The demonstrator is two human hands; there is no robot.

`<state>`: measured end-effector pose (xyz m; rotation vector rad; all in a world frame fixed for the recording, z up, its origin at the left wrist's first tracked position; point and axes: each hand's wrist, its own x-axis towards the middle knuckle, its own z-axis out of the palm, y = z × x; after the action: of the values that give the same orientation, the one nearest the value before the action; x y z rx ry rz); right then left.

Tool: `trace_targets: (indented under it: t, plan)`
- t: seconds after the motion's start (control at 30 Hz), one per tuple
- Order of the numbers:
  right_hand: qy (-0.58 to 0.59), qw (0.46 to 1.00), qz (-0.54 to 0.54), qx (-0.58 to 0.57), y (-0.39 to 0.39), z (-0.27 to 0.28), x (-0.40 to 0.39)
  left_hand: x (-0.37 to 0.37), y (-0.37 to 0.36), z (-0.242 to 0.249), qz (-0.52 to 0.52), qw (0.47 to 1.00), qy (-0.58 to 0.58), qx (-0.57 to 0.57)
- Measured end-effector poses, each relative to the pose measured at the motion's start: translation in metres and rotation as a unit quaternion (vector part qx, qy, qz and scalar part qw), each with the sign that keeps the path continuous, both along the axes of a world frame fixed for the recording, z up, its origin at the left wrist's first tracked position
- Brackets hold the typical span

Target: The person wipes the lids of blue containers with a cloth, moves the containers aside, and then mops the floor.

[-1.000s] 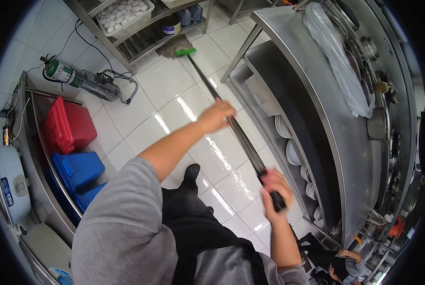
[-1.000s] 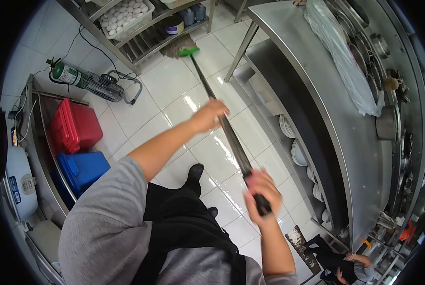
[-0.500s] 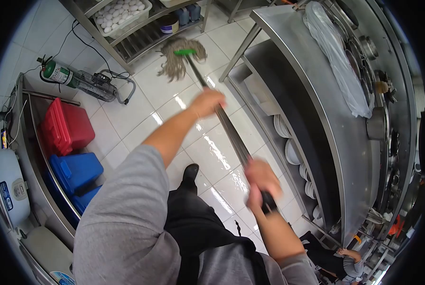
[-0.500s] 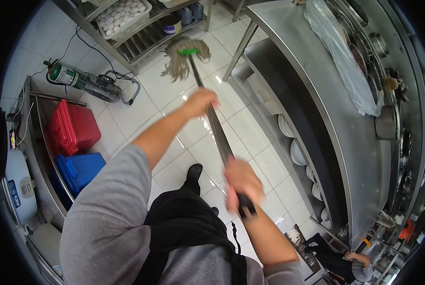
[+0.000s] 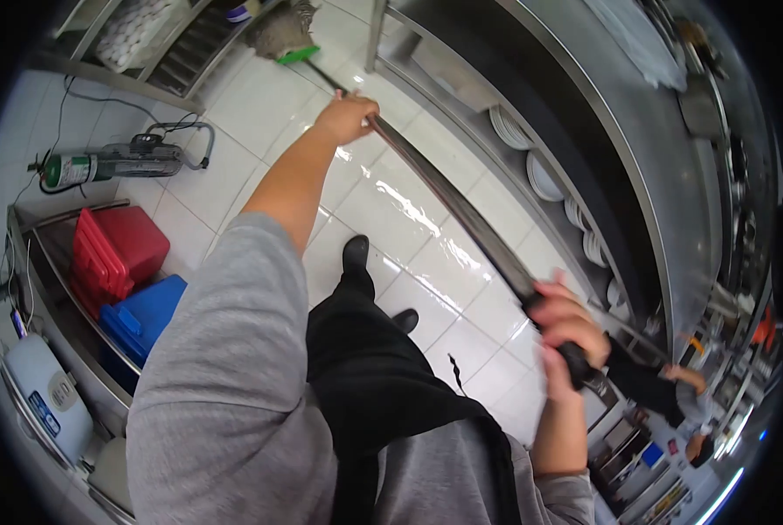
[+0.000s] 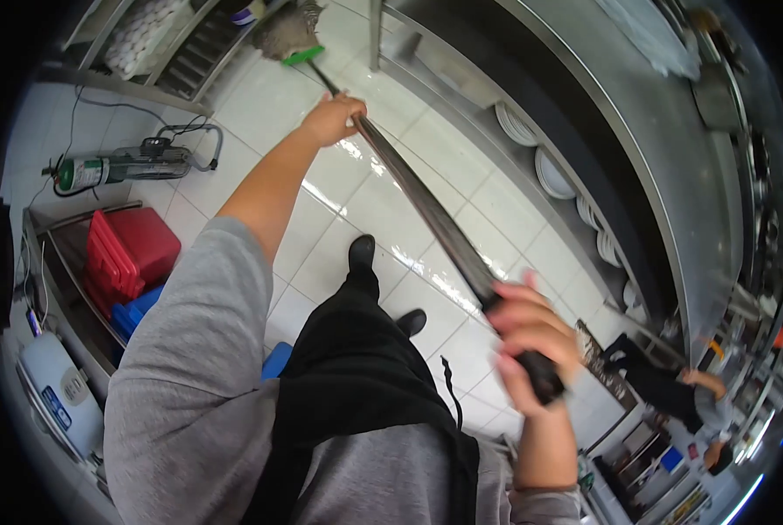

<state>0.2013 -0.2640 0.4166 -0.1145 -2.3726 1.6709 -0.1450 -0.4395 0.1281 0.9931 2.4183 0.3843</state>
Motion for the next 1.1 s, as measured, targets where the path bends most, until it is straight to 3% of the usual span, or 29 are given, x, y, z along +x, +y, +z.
trace_targets:
  t: [0.07,0.13,0.23,0.27,0.3,0.33,0.37,0.4,0.43,0.47,0.5,0.57,0.6,0.67,0.73,0.8,0.87,0.93,0.97,1.07,1.1]
  plan:
    - [0.053,0.993,-0.09,-0.049,0.022,0.041,0.054,0.053,0.028,-0.001,-0.115,0.987,-0.011,0.11]
    - [0.084,0.983,-0.144,-0.08,0.044,0.085,0.101,0.121,0.06,0.015,-0.146,0.97,-0.13,0.144]
    - [0.137,0.964,-0.196,-0.118,0.074,0.164,0.175,0.242,0.104,0.041,-0.145,0.911,-0.206,0.326]
    - [0.148,0.964,-0.194,-0.105,0.08,0.189,0.199,0.281,0.116,0.05,-0.168,0.88,-0.221,0.386]
    - [0.159,0.96,-0.108,-0.203,0.093,0.212,0.233,0.32,0.127,0.06,-0.171,0.862,-0.252,0.406]
    - [0.162,0.97,-0.106,-0.145,0.102,0.242,0.273,0.357,0.138,0.068,-0.174,0.843,-0.279,0.425]
    - [0.119,0.94,-0.19,0.256,0.115,0.28,0.349,0.395,0.148,0.076,-0.192,0.832,-0.298,0.427]
    - [0.115,0.937,-0.199,0.264,0.102,0.283,0.335,0.432,0.161,0.082,-0.213,0.818,-0.317,0.43]
    - [0.109,0.983,-0.093,0.111,0.076,0.274,0.291,0.467,0.175,0.086,-0.241,0.804,-0.346,0.419]
    - [0.101,0.994,0.015,-0.046,0.065,0.269,0.275,0.503,0.189,0.089,-0.27,0.789,-0.374,0.406]
    - [0.099,0.994,0.004,-0.034,0.067,0.273,0.291,0.538,0.201,0.091,-0.291,0.783,-0.385,0.392]
    - [-0.025,0.999,0.044,-0.008,0.072,0.281,0.323,0.607,0.236,0.089,-0.31,0.789,-0.411,0.336]
    - [-0.005,1.0,0.024,-0.008,0.071,0.271,0.339,0.646,0.249,0.082,-0.311,0.792,-0.414,0.324]
    - [-0.002,0.988,0.147,-0.049,0.101,0.246,0.368,0.711,0.28,0.068,-0.299,0.796,-0.409,0.332]
    - [-0.022,0.997,-0.037,0.061,0.075,0.212,0.393,0.775,0.305,0.05,-0.287,0.803,-0.402,0.334]
    - [-0.103,0.992,0.045,0.064,0.076,0.187,0.398,0.829,0.326,0.038,-0.311,0.798,-0.452,0.248]
    - [-0.189,0.979,0.064,0.051,0.069,0.191,0.387,0.855,0.335,0.058,-0.291,0.819,-0.428,0.25]
    - [-0.202,0.974,0.092,0.052,0.065,0.197,0.385,0.873,0.341,0.076,-0.26,0.799,-0.498,0.214]
    - [-0.201,0.974,0.075,0.072,0.06,0.204,0.384,0.877,0.338,0.084,-0.279,0.788,-0.468,0.285]
    - [-0.223,0.965,0.029,0.131,0.037,0.238,0.379,0.881,0.335,0.115,-0.241,0.667,-0.655,0.259]
    - [-0.228,0.961,0.007,0.154,0.028,0.253,0.375,0.868,0.329,0.127,-0.24,0.666,-0.657,0.259]
